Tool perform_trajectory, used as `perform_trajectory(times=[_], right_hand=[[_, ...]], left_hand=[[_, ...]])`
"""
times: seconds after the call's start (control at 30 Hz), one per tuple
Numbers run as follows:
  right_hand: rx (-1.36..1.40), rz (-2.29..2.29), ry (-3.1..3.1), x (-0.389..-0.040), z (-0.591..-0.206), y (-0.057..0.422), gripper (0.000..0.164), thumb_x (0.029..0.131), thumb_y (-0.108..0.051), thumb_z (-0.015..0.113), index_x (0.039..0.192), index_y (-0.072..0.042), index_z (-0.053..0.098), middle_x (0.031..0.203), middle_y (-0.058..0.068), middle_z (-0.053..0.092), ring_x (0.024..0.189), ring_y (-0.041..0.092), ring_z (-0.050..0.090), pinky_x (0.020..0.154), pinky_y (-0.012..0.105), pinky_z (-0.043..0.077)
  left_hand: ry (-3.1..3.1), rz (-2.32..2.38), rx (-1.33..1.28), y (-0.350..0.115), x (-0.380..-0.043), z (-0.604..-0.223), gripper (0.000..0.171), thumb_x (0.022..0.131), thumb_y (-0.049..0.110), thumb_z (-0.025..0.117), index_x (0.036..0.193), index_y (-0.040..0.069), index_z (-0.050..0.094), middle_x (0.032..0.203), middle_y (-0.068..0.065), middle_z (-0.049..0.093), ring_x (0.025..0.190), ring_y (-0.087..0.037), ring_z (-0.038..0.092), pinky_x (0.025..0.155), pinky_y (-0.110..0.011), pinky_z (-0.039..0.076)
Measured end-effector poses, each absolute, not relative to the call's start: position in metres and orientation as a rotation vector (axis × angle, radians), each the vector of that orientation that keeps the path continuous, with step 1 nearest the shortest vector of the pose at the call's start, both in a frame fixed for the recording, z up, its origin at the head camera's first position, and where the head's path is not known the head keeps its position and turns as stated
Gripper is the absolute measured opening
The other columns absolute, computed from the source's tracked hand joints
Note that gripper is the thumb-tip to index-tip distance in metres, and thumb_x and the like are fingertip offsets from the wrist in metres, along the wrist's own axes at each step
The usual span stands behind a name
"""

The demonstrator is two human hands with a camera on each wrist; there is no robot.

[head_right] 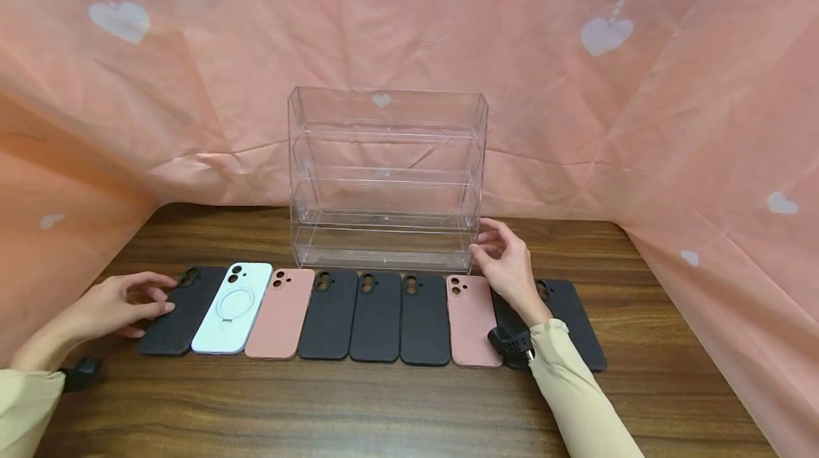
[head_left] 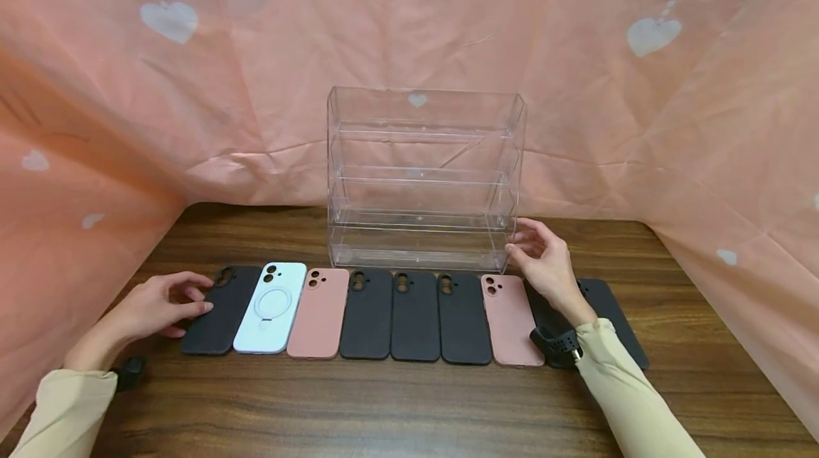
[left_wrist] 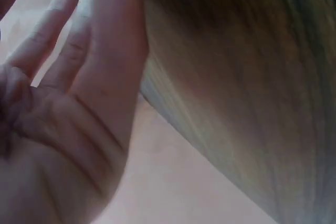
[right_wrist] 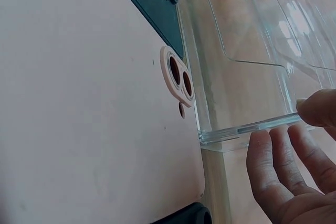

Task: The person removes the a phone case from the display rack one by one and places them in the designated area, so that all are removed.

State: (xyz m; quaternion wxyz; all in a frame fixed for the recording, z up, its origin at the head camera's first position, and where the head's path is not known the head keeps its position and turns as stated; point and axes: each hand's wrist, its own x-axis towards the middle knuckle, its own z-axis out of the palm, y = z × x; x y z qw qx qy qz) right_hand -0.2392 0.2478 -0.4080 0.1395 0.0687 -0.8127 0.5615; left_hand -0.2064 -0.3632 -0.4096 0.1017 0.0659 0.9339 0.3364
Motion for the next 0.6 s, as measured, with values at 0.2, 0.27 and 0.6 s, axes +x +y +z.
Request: perform_trajectory(times=[0.2, 0.27, 0.6], right_hand=[[0.174, 1.544, -2.415, -0.237, -0.404, 0.251, 0.052, 0.094, 0.001, 0.069, 0.143, 0.0, 0.052, 0.113, 0.028, 0.064, 0.083, -0.001, 0.068, 0.069, 0.018, 0.06], [0.173, 1.48, -2.449, -0.236, -0.402, 0.253, 0.049, 0.095, -0.002, 0.068, 0.142, 0.001, 0.054, 0.112, 0.028, 0.065, 0.082, 0.0, 0.068, 0.067, 0.018, 0.06], [0.345, 0.799, -2.538, -0.214, -0.396, 0.271, 0.046, 0.094, -0.014, 0.072, 0.137, -0.002, 0.06, 0.121, 0.028, 0.068, 0.11, 0.046, 0.067, 0.089, 0.056, 0.057]], left_hand=[[3.037, 0.682, 0.314, -0.349, -0.209, -0.4, 0.043, 0.088, 0.032, 0.08, 0.12, 0.006, 0.068, 0.095, -0.004, 0.074, 0.076, -0.015, 0.068, 0.064, -0.033, 0.053], [3.132, 0.671, 0.34, -0.34, -0.209, -0.396, 0.038, 0.089, 0.032, 0.08, 0.117, 0.008, 0.07, 0.095, -0.004, 0.075, 0.081, -0.019, 0.07, 0.069, -0.034, 0.051], [3.362, 0.692, 0.287, -0.272, -0.192, -0.39, 0.068, 0.092, 0.057, 0.067, 0.145, 0.016, 0.056, 0.143, -0.021, 0.059, 0.122, -0.05, 0.059, 0.09, -0.07, 0.046]])
